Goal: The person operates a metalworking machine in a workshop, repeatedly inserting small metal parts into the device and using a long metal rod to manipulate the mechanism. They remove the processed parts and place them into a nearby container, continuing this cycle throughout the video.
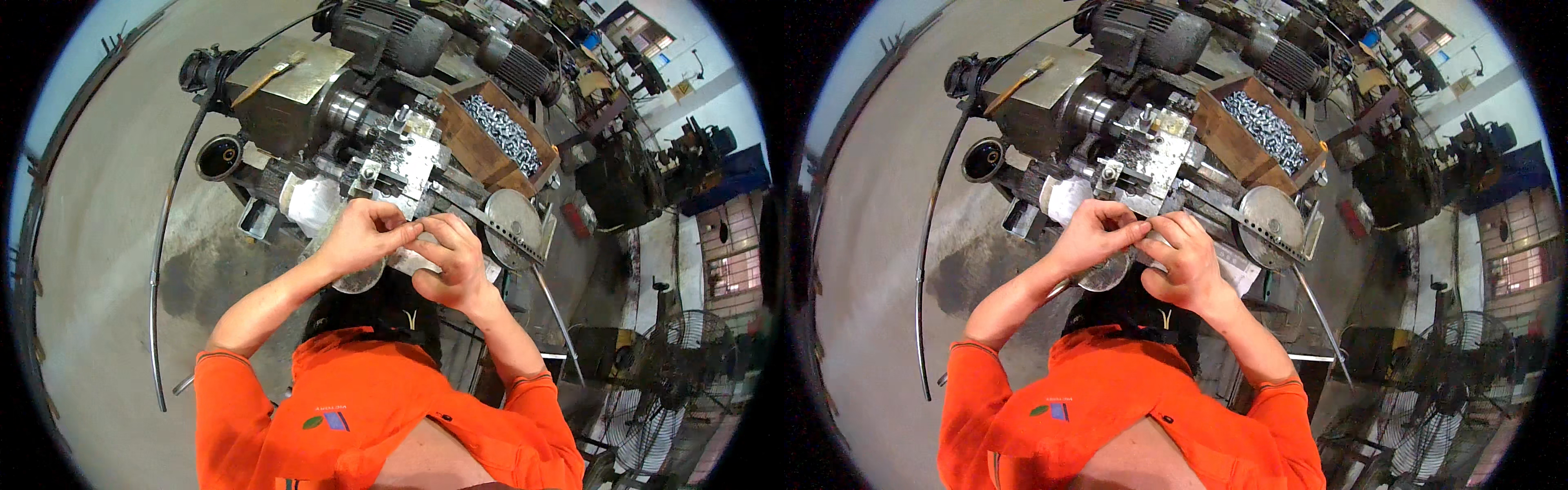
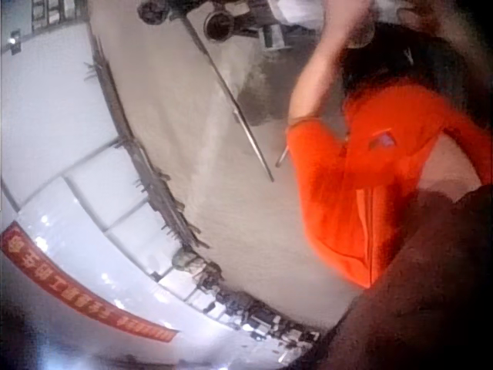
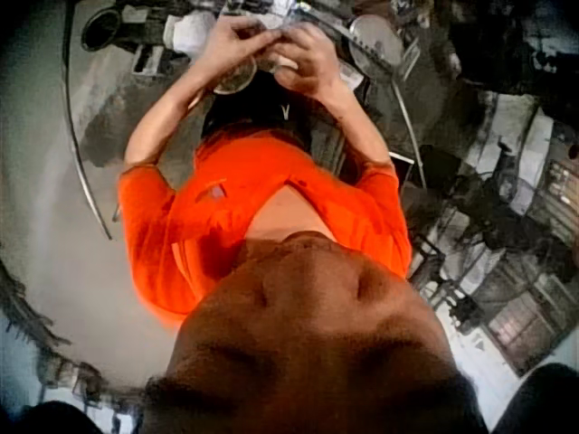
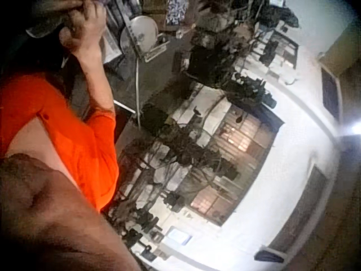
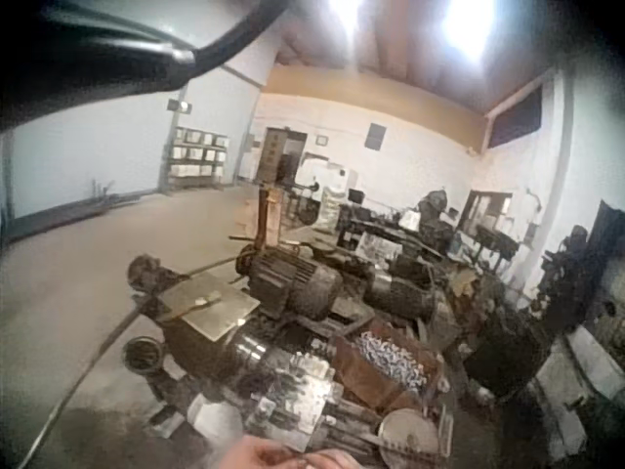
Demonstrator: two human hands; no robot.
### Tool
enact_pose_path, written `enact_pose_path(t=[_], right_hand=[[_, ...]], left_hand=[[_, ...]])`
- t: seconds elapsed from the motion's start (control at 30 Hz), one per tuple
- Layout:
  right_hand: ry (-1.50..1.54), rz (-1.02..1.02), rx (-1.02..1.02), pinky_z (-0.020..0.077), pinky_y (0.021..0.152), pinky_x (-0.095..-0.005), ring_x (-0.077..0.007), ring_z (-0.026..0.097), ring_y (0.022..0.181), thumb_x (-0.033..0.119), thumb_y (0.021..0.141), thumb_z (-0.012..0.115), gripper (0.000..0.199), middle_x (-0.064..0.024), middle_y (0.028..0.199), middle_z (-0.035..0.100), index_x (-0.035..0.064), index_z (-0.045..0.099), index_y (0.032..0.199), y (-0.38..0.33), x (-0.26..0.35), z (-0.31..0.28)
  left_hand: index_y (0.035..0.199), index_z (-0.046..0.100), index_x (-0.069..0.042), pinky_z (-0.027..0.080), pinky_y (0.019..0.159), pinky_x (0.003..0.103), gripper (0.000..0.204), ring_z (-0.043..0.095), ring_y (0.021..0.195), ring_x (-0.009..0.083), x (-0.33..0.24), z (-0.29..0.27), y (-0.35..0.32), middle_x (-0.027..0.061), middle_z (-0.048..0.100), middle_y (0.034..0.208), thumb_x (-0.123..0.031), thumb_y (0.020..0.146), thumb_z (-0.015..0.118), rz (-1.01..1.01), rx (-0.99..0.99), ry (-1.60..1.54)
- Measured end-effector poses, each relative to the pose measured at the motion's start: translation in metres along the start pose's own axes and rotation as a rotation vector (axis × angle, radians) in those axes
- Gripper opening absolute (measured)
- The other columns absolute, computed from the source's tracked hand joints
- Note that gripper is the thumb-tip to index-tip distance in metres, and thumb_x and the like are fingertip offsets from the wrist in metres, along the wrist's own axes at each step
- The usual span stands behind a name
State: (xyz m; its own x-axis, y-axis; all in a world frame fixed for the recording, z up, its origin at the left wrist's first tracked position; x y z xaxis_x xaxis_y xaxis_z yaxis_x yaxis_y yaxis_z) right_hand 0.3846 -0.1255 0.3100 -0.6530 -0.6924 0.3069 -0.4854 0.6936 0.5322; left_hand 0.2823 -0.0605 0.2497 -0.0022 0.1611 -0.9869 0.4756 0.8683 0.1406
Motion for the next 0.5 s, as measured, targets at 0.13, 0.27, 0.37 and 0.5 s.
enact_pose_path(t=[0.13, 0.27, 0.37, 0.5], right_hand=[[0.005, -0.043, 0.032, 0.0456, 0.074, -0.0384, -0.0295, 0.054, 0.088, 0.007, 0.047, 0.063, 0.037, -0.0113, 0.094, 0.057, 0.0041, 0.063, 0.084, 0.017, 0.000, 0.010], [0.027, -0.103, 0.063, 0.0454, 0.074, -0.0381, -0.0288, 0.054, 0.086, 0.007, 0.047, 0.063, 0.036, -0.0108, 0.092, 0.057, 0.0034, 0.063, 0.082, 0.036, 0.003, 0.022], [-0.029, -0.165, 0.107, 0.0447, 0.071, -0.0372, -0.0273, 0.053, 0.083, 0.011, 0.048, 0.062, 0.030, -0.0097, 0.089, 0.058, 0.0040, 0.064, 0.078, 0.051, 0.002, 0.037], [-0.139, -0.211, 0.156, 0.0433, 0.067, -0.0369, -0.0251, 0.052, 0.076, 0.019, 0.052, 0.060, 0.022, -0.0061, 0.080, 0.057, 0.0075, 0.065, 0.070, 0.078, -0.005, 0.051]], left_hand=[[0.074, 0.064, 0.000, 0.040, 0.048, 0.020, 0.023, 0.051, 0.054, 0.0039, 0.004, -0.014, 0.001, -0.0007, 0.058, 0.059, -0.021, 0.082, 0.066, -0.117, 0.052, -0.025], [0.075, 0.063, 0.000, 0.041, 0.050, 0.021, 0.024, 0.052, 0.055, 0.0044, 0.004, -0.037, 0.001, 0.0007, 0.058, 0.059, -0.022, 0.084, 0.065, -0.105, 0.055, 0.048], [0.074, 0.062, 0.001, 0.042, 0.051, 0.021, 0.025, 0.053, 0.056, 0.0046, 0.011, -0.054, 0.003, 0.0007, 0.058, 0.060, -0.021, 0.084, 0.063, -0.118, 0.063, 0.165], [0.092, 0.062, 0.001, 0.045, 0.059, 0.025, 0.020, 0.054, 0.064, 0.0073, -0.006, -0.094, -0.010, 0.0025, 0.061, 0.070, -0.016, 0.082, 0.063, -0.046, 0.066, 0.309]])
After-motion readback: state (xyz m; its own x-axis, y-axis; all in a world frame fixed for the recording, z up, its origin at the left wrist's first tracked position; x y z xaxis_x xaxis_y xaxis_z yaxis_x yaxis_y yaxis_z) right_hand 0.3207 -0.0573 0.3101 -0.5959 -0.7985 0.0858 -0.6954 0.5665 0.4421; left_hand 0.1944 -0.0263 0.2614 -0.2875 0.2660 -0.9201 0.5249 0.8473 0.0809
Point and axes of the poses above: each hand's wrist, its own y-axis towards the middle knuckle, its own z-axis out of the palm, x = y × z, the point moved 7 cm from there along y, towards the middle knuckle
